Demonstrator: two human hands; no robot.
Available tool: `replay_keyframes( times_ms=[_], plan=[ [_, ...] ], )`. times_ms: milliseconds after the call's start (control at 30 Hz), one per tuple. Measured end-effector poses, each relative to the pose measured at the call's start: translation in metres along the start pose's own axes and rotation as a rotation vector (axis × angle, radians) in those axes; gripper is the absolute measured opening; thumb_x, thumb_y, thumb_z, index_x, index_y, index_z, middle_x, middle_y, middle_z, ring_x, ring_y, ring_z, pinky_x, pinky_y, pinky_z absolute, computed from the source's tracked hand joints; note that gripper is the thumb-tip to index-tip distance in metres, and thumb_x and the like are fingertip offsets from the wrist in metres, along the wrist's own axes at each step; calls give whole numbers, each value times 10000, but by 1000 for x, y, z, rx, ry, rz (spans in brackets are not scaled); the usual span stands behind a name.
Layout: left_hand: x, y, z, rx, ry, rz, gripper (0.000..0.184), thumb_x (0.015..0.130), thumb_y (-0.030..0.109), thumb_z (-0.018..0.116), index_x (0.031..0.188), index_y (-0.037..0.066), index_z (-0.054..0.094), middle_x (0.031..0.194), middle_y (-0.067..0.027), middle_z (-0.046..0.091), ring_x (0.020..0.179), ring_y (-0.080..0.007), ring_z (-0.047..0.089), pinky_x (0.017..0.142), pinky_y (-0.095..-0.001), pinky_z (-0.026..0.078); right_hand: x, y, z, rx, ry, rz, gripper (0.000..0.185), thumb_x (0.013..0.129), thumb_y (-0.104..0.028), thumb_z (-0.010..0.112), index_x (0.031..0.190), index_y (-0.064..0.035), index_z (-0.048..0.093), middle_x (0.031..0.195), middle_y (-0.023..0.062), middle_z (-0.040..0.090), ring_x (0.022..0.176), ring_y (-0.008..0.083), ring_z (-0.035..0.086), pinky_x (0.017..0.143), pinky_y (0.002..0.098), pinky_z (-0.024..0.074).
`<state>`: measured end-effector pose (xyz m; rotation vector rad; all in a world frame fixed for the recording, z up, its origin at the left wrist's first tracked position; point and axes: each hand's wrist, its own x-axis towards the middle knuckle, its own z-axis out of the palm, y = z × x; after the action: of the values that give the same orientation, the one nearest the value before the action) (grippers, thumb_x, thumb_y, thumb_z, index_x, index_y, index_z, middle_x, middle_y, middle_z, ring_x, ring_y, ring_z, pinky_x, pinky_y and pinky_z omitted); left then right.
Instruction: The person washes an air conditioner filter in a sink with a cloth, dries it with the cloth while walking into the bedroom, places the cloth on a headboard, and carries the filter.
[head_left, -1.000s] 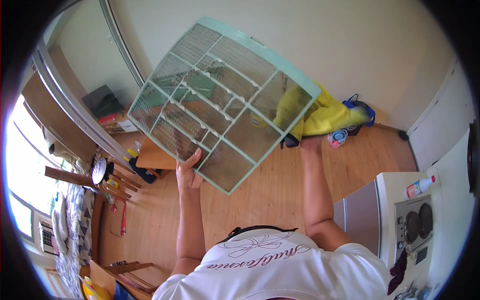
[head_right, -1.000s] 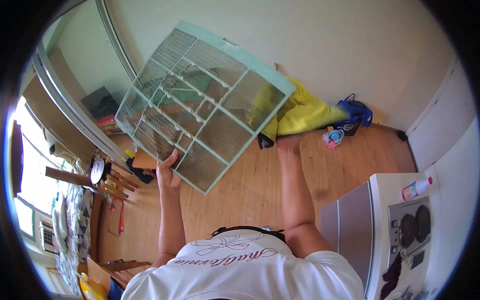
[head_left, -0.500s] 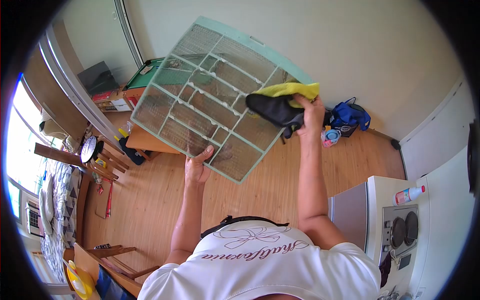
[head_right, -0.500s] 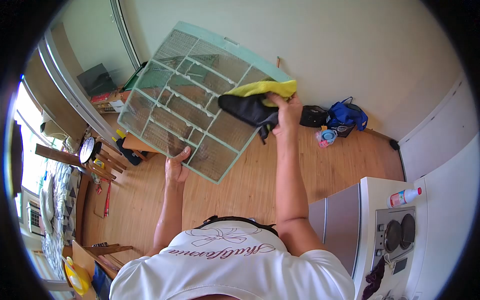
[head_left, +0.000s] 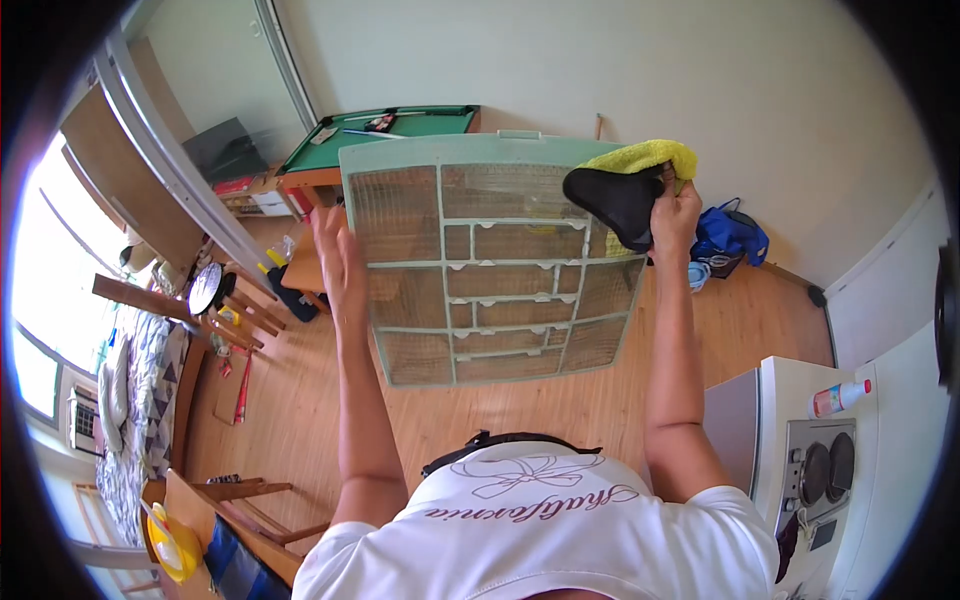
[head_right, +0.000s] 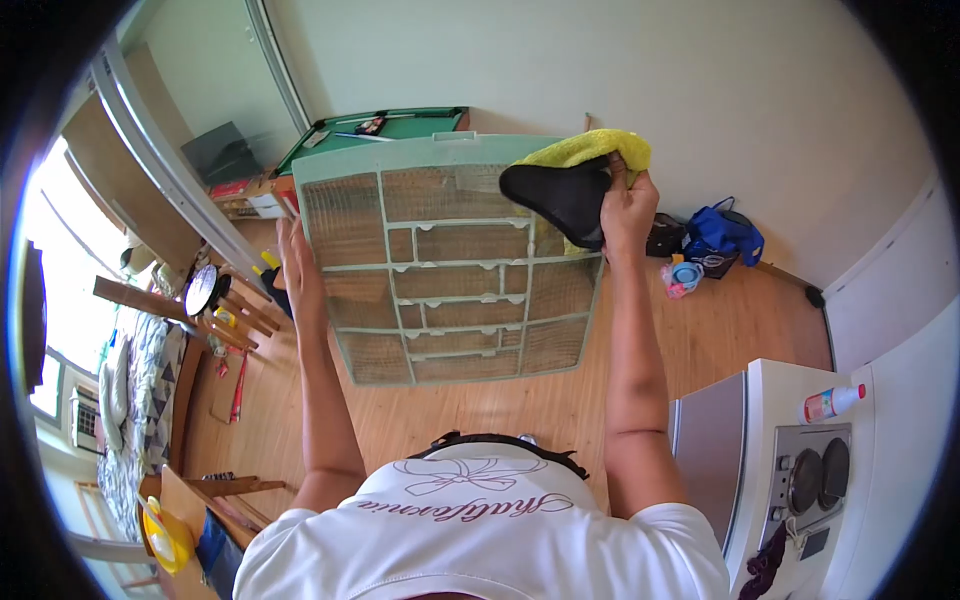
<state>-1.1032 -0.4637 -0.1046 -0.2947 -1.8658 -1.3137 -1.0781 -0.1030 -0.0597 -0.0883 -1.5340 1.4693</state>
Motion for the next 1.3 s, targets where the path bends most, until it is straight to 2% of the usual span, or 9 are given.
replay_keyframes(
  times_ms=[100,200,367,500,600,667,733,1000,1300],
  plan=[
    [24,33,-2,-491,-350,-339,421,919,302,493,1251,44,474,1172,-110,549,1059,-144,523,888,-268,408,-2,3,2,-174,61,58,326,920,-271,502,985,38,585,775,102,610,703,107,490,683,265,409],
    [30,45,5,-483,-361,-199,333,897,226,545,1160,22,546,952,-41,621,810,-69,554,726,-198,441,2,15,-6,-396,7,246,333,928,-270,483,981,43,583,705,96,569,667,113,471,673,268,408],
    [27,37,13,-386,-215,-115,153,866,128,586,909,-9,640,715,43,539,619,-22,393,562,-160,311,7,60,-22,213,63,203,257,921,-129,408,1004,78,534,914,78,598,823,132,552,734,255,444],
    [30,40,9,-360,-172,-232,173,872,138,578,907,-21,638,735,26,568,652,-32,435,606,-172,349,4,44,-31,492,156,101,234,906,-103,408,1012,59,539,978,96,603,908,143,571,794,269,452],
    [28,54,16,-372,-245,-170,176,873,138,574,906,-23,637,754,7,598,689,-43,476,647,-185,379,-9,34,-31,65,-476,-10,221,842,-92,526,1041,0,551,1073,106,582,922,181,576,823,299,452],
    [22,70,31,-419,-358,-93,186,866,142,579,911,-29,636,803,-41,629,698,-71,546,649,-210,441,-25,27,5,-219,-534,-537,298,748,-75,595,1038,-12,558,1019,110,597,907,254,572,852,336,424],
    [16,82,44,-450,-401,-108,186,856,141,594,909,-32,636,804,-40,630,694,-68,544,647,-203,439,-49,14,35,-123,-600,-657,358,678,-84,637,1019,-5,560,944,104,595,889,318,546,849,373,405],
    [4,68,61,-669,-393,-177,100,823,8,583,865,-71,627,763,5,560,701,-39,485,605,-186,393,-66,-53,78,-213,-647,-694,338,655,-161,699,924,-18,552,859,118,603,780,303,575,666,345,435],
    [38,87,12,-452,-148,11,110,803,74,644,824,-32,663,755,-14,568,713,-68,485,659,-195,371,-33,-46,64,-337,-1118,-499,331,709,-208,717,948,-22,586,788,128,614,704,249,597,634,310,442]
  ],
)
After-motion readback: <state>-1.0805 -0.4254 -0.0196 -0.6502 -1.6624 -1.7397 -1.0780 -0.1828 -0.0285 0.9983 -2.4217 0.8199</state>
